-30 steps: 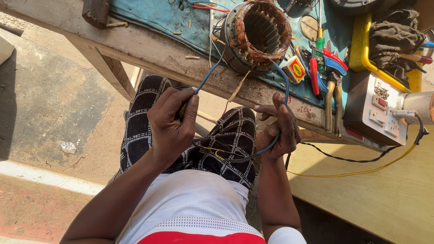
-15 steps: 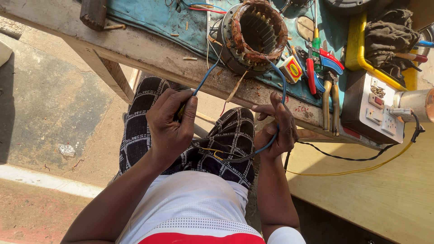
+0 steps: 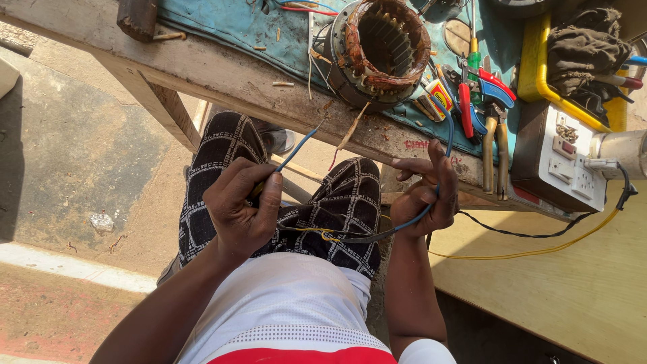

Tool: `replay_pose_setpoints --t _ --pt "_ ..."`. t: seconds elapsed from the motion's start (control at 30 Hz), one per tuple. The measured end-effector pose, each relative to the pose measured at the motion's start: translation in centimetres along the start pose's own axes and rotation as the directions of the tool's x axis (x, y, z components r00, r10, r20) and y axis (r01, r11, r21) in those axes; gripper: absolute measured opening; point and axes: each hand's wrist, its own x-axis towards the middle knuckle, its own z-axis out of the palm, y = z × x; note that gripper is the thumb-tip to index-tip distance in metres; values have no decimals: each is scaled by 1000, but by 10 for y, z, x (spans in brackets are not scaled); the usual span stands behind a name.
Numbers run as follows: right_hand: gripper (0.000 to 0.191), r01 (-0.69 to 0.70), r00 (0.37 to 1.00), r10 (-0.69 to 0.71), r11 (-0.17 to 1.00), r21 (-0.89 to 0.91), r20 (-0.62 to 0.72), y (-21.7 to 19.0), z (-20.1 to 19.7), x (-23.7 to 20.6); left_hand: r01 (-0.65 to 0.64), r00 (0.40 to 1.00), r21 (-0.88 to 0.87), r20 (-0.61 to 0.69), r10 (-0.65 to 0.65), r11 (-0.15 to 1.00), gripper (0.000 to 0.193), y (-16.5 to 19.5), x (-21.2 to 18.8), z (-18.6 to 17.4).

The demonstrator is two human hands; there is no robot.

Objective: The person sits at a workbench reworking an electric motor stator. They pull old insulation and wire pieces from the copper windings by hand, sort through wire leads, and use pliers to grip and cut wires around the stator, continuing to work the windings throughout the clip.

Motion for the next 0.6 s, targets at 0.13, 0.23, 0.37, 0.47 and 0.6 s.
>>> replay_pose_setpoints --t 0.13,0.23,0.37,0.47,0.6 --pt "51 -50 998 51 997 53 -23 2 -4 -3 32 999 22 38 -33 999 5 0 -10 -7" --pt "50 -19 999 19 1000 7 -45 -4 -3 0 219 975 -147 62 -213 965 10 6 -17 -8" --pt "37 261 965 -240 916 -306 103 -28 -1 8 708 665 -593 377 -645 383 20 21 -23 0" --pt "32 437 879 -339 854 -282 335 -52 1 9 775 610 -528 481 -629 348 21 29 -22 16" --pt "36 459 820 -314 860 -223 479 -66 10 3 773 631 -510 557 -539 377 24 29 -16 34"
